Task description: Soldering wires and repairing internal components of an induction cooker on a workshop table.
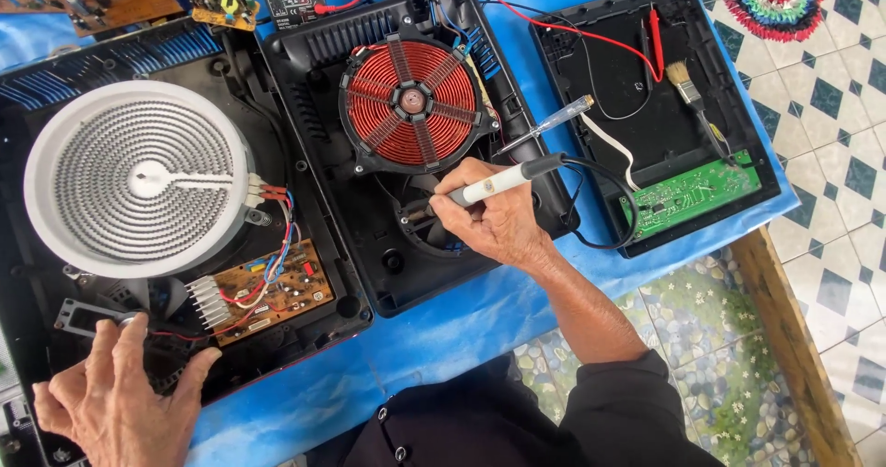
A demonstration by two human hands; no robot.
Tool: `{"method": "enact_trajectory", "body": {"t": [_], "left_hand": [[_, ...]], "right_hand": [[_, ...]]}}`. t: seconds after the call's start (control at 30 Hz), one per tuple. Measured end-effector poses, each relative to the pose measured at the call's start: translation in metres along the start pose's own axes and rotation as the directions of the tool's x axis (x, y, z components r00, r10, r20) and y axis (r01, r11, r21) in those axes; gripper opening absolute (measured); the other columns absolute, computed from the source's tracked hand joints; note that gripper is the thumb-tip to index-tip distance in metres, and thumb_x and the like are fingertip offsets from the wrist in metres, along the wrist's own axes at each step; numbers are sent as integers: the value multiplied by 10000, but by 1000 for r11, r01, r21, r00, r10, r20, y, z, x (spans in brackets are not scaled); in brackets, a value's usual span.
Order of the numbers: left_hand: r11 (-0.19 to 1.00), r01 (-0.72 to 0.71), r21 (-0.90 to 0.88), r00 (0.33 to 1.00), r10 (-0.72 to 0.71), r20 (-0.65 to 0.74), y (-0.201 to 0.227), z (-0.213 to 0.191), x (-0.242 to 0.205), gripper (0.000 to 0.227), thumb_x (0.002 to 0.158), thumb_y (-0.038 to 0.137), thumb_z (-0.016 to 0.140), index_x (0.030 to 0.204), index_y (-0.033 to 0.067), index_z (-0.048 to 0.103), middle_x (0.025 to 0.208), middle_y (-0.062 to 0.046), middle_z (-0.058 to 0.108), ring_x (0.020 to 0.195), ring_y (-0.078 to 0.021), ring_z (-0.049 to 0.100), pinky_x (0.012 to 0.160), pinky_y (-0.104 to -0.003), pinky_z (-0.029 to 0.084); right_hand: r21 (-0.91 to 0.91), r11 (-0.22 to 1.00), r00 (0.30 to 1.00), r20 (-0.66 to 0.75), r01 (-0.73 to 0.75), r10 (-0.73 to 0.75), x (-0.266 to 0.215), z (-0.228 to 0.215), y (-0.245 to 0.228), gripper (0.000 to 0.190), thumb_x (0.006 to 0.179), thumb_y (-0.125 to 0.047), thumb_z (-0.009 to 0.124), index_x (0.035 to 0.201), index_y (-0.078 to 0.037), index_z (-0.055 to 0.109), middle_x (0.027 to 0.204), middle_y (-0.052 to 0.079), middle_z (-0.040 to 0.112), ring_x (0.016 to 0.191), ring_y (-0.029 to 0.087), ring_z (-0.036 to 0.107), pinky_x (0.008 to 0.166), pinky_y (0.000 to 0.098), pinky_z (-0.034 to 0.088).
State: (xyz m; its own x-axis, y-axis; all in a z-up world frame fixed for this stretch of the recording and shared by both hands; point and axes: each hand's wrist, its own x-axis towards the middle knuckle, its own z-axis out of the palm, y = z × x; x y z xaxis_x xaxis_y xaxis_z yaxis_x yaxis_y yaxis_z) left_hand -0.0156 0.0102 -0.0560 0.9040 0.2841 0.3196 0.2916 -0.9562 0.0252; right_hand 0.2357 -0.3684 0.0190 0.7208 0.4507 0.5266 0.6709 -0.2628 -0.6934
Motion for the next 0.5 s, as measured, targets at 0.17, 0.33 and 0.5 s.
{"method": "enact_trajectory", "body": {"t": [0.17, 0.33, 0.5], "left_hand": [[998, 52, -44, 998, -49, 48, -1, 2, 0, 970, 863, 748, 656, 1554, 71, 713, 1556, -162, 694, 1276, -521, 593, 1260, -676, 216], [999, 38, -23, 999, -38, 0, -3, 7, -1, 974, 850, 756, 682, 1543, 75, 744, 1563, -206, 725, 1314, -516, 632, 1269, -702, 247], [999, -1, -35, 997, -2, -79, 10, -7, 10, 949, 809, 668, 739, 1510, 29, 710, 1608, -350, 634, 1235, -612, 620, 1151, -689, 352]], "right_hand": [[0, 1000, 995, -96, -3, 3, 7, -32, -5, 44, 905, -5, 696, 900, -31, 661, 710, 55, 614, 586, 134, 578, 534, 274, 451], [281, 960, 975, -211, -3, 65, 9, -89, 16, 60, 954, 53, 549, 958, 6, 586, 661, 68, 540, 490, 126, 491, 432, 279, 402], [170, 953, 774, -557, -250, 302, 4, -172, 57, 177, 1143, -51, 579, 971, -89, 588, 737, -11, 494, 544, 63, 407, 417, 228, 350]]}}
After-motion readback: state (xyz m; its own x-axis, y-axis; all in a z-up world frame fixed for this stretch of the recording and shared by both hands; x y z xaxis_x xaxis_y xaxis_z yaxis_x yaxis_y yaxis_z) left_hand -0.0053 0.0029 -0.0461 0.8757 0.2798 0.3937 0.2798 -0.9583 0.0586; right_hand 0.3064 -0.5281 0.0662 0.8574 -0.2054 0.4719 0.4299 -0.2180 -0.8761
